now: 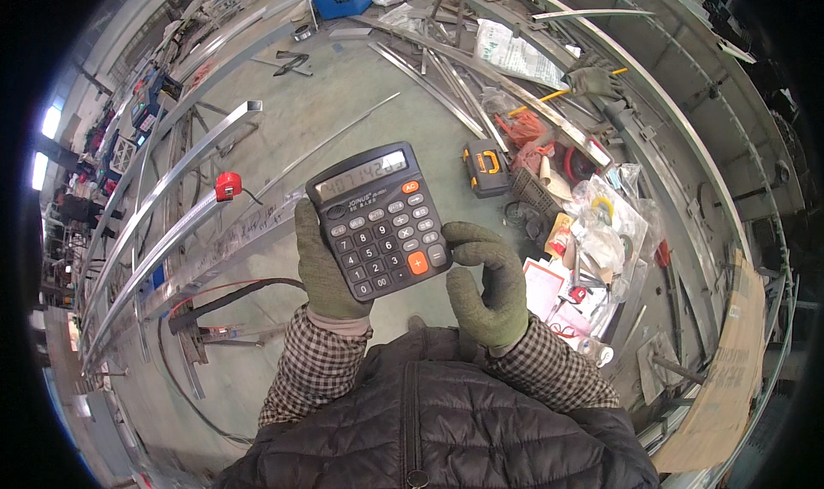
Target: The person measures a long metal frame with a tape measure, records the measurement, uses a calculator to compute a value, and marks the frame with a marker. The person repeats the process on a second metal frame.
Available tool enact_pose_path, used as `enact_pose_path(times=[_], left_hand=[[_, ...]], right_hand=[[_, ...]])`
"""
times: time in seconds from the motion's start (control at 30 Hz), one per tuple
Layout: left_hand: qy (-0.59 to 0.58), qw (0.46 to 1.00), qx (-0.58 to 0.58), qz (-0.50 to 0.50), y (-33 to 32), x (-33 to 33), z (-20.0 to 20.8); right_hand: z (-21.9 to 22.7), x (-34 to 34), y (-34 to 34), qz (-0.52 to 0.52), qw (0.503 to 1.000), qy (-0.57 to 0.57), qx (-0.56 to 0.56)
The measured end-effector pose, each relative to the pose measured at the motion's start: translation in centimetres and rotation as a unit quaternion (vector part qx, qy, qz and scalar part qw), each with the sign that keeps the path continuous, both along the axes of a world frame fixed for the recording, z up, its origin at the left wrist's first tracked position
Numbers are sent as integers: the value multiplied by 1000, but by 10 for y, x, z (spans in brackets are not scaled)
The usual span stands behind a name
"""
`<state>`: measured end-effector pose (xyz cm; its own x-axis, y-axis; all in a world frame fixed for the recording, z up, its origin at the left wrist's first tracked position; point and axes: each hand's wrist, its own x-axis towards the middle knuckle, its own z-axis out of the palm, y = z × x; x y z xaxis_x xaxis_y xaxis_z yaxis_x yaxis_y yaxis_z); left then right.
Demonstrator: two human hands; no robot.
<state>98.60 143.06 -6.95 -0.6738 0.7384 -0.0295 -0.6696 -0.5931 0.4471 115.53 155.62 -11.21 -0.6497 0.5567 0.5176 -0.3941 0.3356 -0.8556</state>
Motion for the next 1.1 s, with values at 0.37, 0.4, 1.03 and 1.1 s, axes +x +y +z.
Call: enact_pose_path(times=[0.37, 0.4, 1.03, 1.1], left_hand=[[29, 997, -68, -16, -2, 2, 3], [22, 998, -58, -21, -2, 3, 4], [49, 994, 9, -101, 4, 10, 13], [34, 993, 27, -107, 4, 10, 14]], right_hand=[[1, 1, 3, 2, 1000, 0, 23], [1, 1, 4, -13, 999, -3, 36], [58, -33, 34, -54, 939, -19, 340], [58, -34, 32, -59, 940, -20, 334]])
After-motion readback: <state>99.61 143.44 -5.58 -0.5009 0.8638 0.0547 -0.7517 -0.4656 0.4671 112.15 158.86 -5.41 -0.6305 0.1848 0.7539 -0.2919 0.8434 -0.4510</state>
